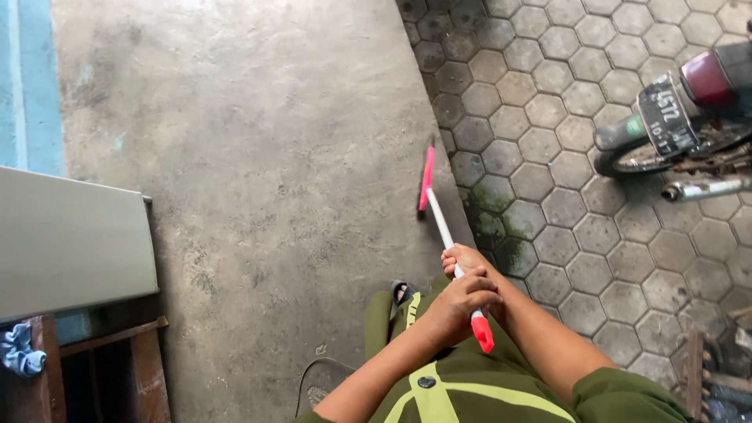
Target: The person sweeps a concrete floor with a pink-handled broom in a garage-like area. The person moves the broom back and forth across the floor, gathering debris toward the edge of the space.
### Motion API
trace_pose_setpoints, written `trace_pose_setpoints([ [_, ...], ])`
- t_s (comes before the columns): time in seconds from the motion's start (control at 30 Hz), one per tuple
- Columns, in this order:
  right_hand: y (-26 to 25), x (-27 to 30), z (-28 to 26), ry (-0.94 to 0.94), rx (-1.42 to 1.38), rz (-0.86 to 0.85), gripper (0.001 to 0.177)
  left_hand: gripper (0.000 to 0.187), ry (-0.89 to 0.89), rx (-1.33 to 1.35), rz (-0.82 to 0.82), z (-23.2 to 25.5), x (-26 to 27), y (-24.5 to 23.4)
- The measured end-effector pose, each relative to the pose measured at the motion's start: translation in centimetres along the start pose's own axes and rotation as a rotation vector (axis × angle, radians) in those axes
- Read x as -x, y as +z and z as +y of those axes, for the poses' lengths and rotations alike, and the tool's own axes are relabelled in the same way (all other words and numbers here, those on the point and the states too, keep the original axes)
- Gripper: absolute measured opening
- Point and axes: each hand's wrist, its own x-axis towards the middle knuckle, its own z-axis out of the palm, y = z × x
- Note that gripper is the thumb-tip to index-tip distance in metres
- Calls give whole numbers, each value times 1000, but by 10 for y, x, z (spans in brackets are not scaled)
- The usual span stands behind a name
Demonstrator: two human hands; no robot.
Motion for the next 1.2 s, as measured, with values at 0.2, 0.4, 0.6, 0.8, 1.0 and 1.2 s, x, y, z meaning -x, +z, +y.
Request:
trace_pose_setpoints([
  [0.2, 42, -7, 3, 469, -215, -314, 23, 26, -170, -360, 5, 31, -18, -26],
  [0.4, 107, -4, 10, 731, -160, -372, 13, 21, -369, -484, 156, 6, -11, -39],
  [0.6, 67, -76, 10, 894, -182, -322, 40, 25, -329, -236, 215, -25, -24, -42],
  [0.8, 31, -78, -52, 507, -187, -40, 21, 28, -97, -31, 143, -36, -80, -46],
  [1.0, 25, -82, -90, 169, 84, 60, 38, 18, -142, -242, 227, -60, -82, -46],
  [1.2, 70, -8, -137, 176, 92, -72, 52, 19, -70, -387, 180, -43, -120, -53],
])
